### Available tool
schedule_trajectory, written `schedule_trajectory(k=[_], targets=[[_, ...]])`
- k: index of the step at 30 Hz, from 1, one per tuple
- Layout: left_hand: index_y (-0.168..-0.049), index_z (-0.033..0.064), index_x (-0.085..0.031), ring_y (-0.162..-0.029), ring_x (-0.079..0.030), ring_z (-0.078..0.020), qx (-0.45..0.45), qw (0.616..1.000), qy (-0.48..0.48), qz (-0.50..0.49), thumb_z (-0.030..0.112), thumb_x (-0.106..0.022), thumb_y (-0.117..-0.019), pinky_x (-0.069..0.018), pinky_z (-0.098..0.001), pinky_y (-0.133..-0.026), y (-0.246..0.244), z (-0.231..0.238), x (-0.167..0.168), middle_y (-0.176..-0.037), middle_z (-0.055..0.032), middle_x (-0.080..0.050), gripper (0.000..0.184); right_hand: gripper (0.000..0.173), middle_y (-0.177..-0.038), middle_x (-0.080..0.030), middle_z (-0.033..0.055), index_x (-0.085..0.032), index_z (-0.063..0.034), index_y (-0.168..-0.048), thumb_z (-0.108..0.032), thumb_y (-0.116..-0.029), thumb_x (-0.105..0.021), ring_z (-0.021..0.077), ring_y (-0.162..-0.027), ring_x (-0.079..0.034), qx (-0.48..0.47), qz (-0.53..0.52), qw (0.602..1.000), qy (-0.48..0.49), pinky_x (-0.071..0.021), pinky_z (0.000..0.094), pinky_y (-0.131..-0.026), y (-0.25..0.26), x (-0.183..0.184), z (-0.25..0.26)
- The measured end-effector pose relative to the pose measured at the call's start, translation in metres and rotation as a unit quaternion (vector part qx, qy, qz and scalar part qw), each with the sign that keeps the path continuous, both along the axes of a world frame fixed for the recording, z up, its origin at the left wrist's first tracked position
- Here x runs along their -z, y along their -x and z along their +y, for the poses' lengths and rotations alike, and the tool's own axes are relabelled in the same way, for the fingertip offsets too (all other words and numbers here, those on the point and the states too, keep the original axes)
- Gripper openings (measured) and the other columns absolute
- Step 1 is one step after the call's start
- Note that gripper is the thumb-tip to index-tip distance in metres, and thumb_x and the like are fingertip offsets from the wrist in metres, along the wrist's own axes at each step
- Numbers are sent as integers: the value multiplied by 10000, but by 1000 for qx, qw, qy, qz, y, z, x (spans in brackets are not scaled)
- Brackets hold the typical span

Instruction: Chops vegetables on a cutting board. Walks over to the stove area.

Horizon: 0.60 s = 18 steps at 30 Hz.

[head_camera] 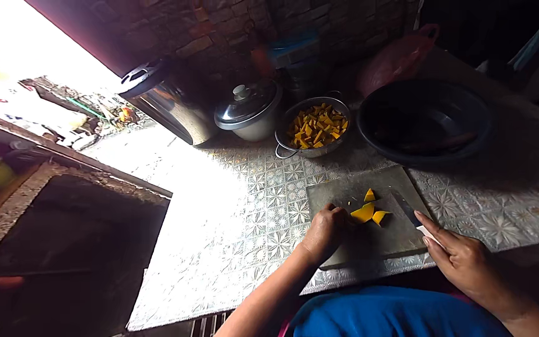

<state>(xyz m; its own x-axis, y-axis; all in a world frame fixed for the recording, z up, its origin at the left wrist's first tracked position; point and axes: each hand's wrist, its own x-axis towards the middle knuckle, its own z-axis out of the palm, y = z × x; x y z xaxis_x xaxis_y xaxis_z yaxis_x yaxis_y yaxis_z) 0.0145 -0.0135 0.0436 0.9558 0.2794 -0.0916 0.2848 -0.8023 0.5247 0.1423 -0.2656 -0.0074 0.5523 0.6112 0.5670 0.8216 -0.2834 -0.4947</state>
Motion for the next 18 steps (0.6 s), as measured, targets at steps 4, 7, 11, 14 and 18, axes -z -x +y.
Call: schedule_trajectory(k=[4,7,11,14,18], targets=[[-1022,-19,-738,-922,-691,-275,20,998,-29,-47,199,-705,-940,-555,-425,-865,-29,33,-46,-960,-174,-711,235,452,-807,-755,144,-698,-7,-1313,-191,-967,-474,225,-569,-662,-1,5,1000,-3,-543,337,-547,-2,0,-2],[-1120,11,-736,-1011,-693,-296,-34,984,-89,-152,177,-725,-939,-563,-469,-910,-65,69,-86,-1079,-183,-709,247,453,-901,-779,145,-696,-11,-1318,-206,-976,-471,232,-621,-693,-10,5,1000,-2,-562,340,-588,-2,3,-1],[-1381,10,-606,-1233,-639,-316,-88,980,-79,-160,222,-649,-1008,-505,-480,-1059,-92,83,-127,-1369,-200,-629,431,450,-734,-727,126,-715,-26,-1297,-215,-967,-476,212,-531,-632,-5,9,1000,-10,-511,340,-506,0,5,-2],[-1224,-2,-688,-1108,-679,-314,-37,977,-120,-170,144,-659,-981,-554,-491,-963,-82,64,-101,-1247,-197,-672,285,449,-731,-724,131,-709,-25,-1306,-207,-966,-479,214,-535,-633,7,10,1000,-9,-512,343,-511,-1,8,-6],[-1232,37,-710,-1072,-688,-282,59,996,-42,-46,242,-723,-943,-547,-458,-973,-56,33,-35,-1191,-167,-702,356,508,-777,-735,151,-659,15,-1354,-205,-920,-515,246,-551,-640,48,42,998,22,-542,393,-547,2,4,-5]])
